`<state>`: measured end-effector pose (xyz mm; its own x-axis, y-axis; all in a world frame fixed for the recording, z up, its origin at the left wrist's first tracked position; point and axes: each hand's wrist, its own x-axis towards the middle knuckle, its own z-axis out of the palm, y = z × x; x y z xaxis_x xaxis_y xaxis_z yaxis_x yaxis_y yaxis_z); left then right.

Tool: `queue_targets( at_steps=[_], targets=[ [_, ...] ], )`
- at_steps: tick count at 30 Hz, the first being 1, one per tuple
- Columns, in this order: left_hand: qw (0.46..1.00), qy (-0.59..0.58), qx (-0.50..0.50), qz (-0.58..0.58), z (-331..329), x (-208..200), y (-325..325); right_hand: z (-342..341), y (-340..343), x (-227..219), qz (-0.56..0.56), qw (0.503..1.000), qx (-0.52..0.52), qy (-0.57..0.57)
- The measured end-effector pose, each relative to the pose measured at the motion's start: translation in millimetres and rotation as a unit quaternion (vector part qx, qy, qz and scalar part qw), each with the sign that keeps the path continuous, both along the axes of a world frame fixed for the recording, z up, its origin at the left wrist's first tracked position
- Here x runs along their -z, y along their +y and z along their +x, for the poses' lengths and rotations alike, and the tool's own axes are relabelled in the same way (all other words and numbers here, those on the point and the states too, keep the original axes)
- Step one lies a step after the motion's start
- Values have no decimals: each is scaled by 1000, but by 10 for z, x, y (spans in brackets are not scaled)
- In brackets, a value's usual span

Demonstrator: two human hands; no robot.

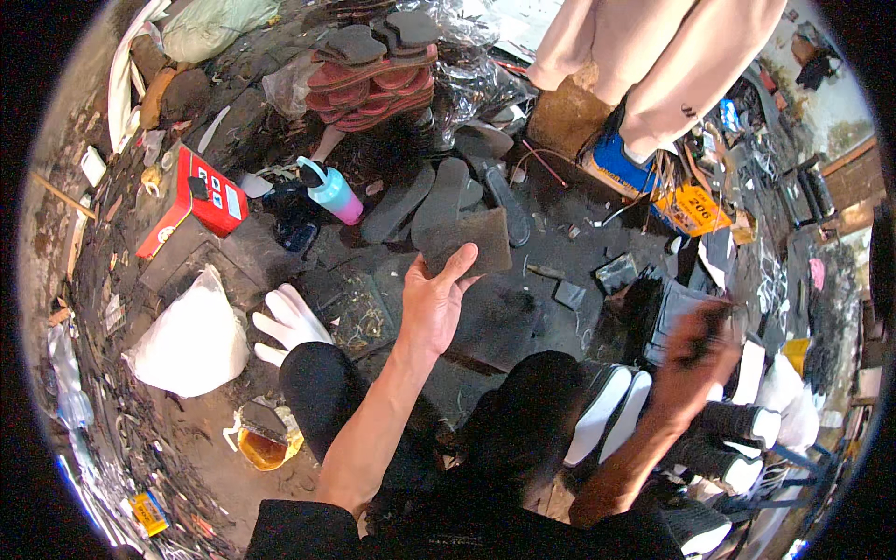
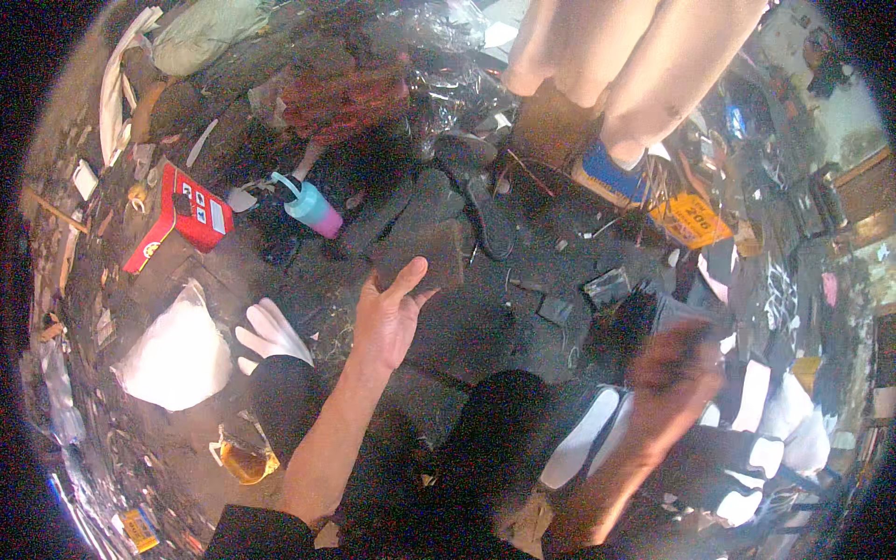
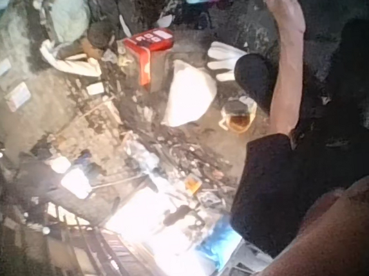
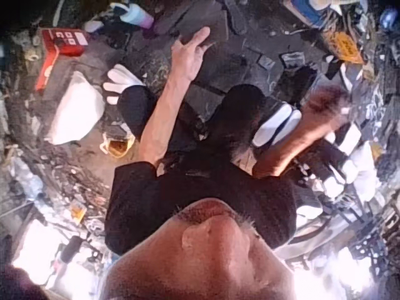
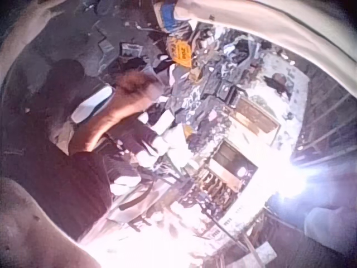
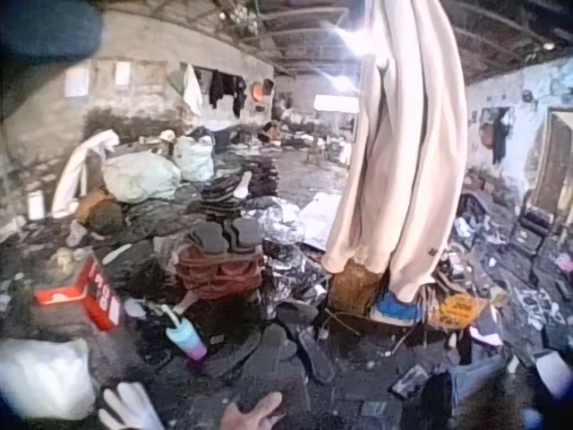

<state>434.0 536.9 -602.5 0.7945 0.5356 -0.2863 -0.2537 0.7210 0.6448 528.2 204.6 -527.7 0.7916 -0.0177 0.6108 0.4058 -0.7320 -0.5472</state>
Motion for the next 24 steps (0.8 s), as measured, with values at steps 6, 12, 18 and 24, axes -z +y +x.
queue_targets(
  at_steps=[6, 12, 18, 24],
  targets=[
    [997, 0, -75, 35, -15, -678, 51, -759, 1258, -157, 39, 925, -265, 269],
    [982, 19, -168, 85, -273, -1187, 265, -1073, 1511, -222, -35, 914, -315, 255],
    [963, 30, -226, 142, -545, -1359, 421, -1200, 1621, -175, -39, 898, -361, 248],
    [956, 5, -248, 157, -628, -1451, 403, -1190, 1664, -124, -43, 896, -393, 200]
  ],
)
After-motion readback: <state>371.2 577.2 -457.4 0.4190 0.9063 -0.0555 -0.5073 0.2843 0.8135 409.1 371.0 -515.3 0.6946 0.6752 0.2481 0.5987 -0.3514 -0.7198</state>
